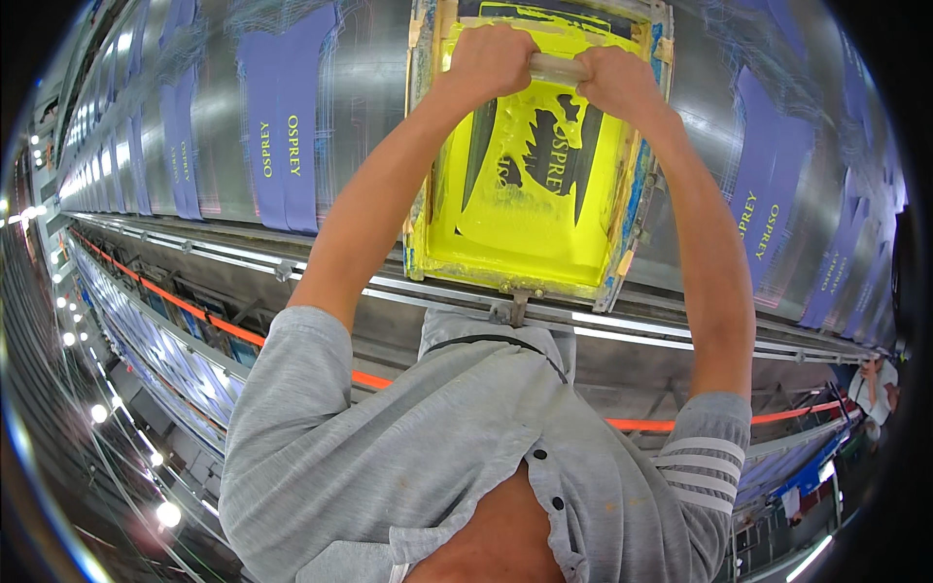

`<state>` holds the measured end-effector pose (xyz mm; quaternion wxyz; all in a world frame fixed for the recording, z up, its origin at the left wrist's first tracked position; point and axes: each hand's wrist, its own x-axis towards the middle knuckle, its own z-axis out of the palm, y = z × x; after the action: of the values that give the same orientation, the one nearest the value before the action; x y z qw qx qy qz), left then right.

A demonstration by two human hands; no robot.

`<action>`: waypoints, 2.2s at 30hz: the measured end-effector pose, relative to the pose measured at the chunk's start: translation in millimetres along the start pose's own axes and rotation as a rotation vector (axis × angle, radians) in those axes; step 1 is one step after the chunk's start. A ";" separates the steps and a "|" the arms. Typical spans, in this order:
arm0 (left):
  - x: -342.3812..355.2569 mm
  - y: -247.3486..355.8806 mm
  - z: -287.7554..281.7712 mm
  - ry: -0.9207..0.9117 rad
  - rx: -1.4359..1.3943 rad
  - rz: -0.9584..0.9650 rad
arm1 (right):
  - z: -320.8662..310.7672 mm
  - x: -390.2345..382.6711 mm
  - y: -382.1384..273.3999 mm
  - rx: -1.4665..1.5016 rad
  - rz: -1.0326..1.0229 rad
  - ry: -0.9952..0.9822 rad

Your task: The person uses a squeegee to press ink through a screen-printing frame onto a fabric item laid out on a table. The person repeatedly wipes the squeegee and repositions the frame while applying pressure to transfer the design.

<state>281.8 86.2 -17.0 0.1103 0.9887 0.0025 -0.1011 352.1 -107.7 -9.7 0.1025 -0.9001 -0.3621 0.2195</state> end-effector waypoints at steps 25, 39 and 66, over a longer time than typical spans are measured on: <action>-231.7 59.9 69.2 -0.019 -0.213 0.066 | 130.9 -152.2 89.3 0.470 0.605 0.728; -368.3 -250.6 -6.7 0.091 -0.197 -0.078 | 176.1 5.9 -275.7 0.876 0.475 0.896; -203.3 -391.0 -47.2 -0.019 -0.024 -0.058 | 105.4 122.6 -362.8 0.330 0.023 0.614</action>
<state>81.5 481.5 -16.2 0.1194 0.9858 0.0314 -0.1136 161.1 240.5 -17.5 0.3482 -0.8995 -0.2639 -0.0048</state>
